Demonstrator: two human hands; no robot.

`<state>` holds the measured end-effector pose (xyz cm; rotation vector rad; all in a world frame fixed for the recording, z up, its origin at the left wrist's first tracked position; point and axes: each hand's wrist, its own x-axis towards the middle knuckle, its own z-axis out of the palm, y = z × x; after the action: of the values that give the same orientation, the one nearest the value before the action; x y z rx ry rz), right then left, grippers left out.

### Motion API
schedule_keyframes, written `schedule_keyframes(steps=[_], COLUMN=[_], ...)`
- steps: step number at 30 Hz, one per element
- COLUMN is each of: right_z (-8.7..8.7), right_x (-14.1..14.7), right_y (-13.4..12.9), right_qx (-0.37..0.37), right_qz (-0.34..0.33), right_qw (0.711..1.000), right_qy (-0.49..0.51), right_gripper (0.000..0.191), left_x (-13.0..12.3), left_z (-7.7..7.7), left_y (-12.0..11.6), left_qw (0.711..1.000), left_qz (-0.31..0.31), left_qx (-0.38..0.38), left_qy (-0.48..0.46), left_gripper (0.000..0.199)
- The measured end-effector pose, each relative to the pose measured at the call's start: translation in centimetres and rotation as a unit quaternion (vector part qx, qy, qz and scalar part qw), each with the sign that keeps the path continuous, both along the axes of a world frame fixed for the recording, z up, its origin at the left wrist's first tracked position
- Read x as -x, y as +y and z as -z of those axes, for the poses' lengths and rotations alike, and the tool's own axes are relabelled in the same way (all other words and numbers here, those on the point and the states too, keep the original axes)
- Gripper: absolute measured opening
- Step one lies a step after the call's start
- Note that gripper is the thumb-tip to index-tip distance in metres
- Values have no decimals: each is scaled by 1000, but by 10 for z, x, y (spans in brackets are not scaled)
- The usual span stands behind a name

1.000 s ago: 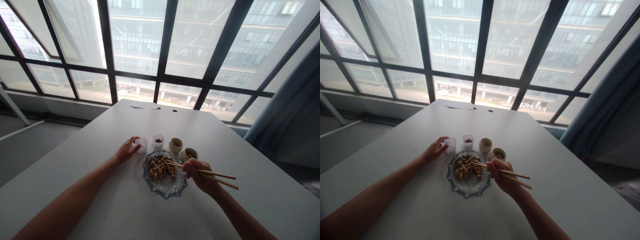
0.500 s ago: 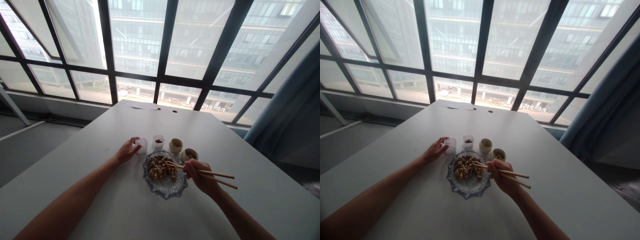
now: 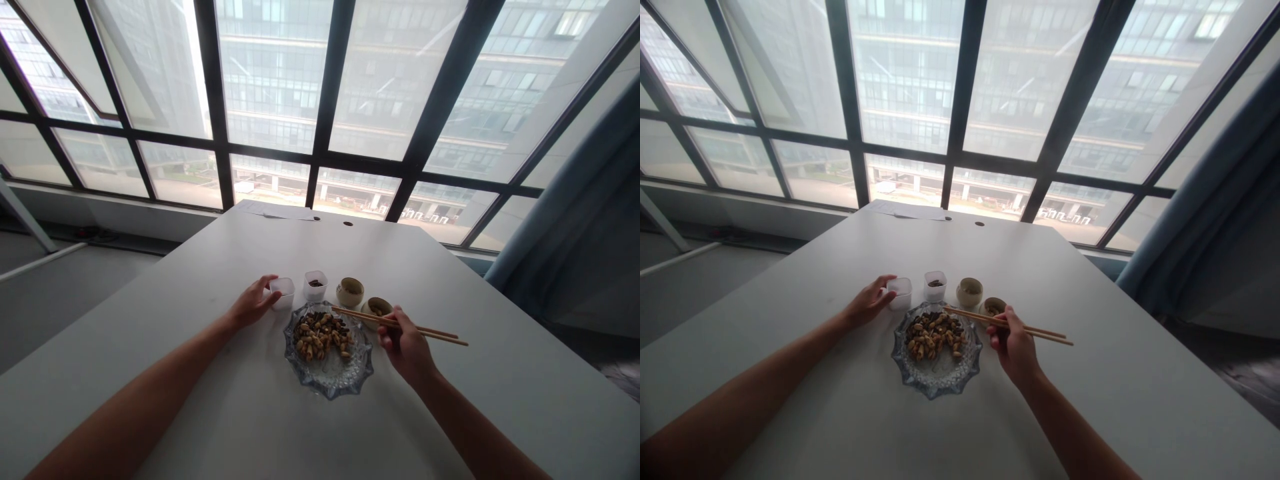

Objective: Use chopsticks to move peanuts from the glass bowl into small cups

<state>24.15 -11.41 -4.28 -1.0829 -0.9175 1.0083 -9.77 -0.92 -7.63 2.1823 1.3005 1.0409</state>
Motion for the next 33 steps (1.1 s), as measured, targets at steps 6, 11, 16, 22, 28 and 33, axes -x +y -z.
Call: schedule_keyframes(steps=[6, 11, 16, 22, 28, 33], right_z=[8, 4, 7, 9, 11, 11], right_x=[13, 26, 26, 20, 17, 23], right_y=[-8, -23, -39, -44, -37, -31], right_qx=[22, -23, -137, -317, -397, -263], right_qz=[38, 51, 29, -24, -19, 51], right_qw=[999, 996, 962, 851, 815, 935], right_qy=[25, -71, -236, -418, -422, -234], right_gripper=[48, 53, 48, 38, 31, 42], left_x=[1, -1, -1, 0, 2, 3], left_z=[6, 4, 3, 11, 12, 15], left_y=[1, -6, -8, -2, 3, 3], left_qw=[1000, 1000, 1000, 998, 997, 998], left_qz=[-3, -6, -21, -19, 13, -2], left_qx=[-9, -14, -16, -40, -45, -58], left_qy=[2, 7, 15, 33, 59, 35], left_gripper=[70, 71, 74, 81, 75, 63])
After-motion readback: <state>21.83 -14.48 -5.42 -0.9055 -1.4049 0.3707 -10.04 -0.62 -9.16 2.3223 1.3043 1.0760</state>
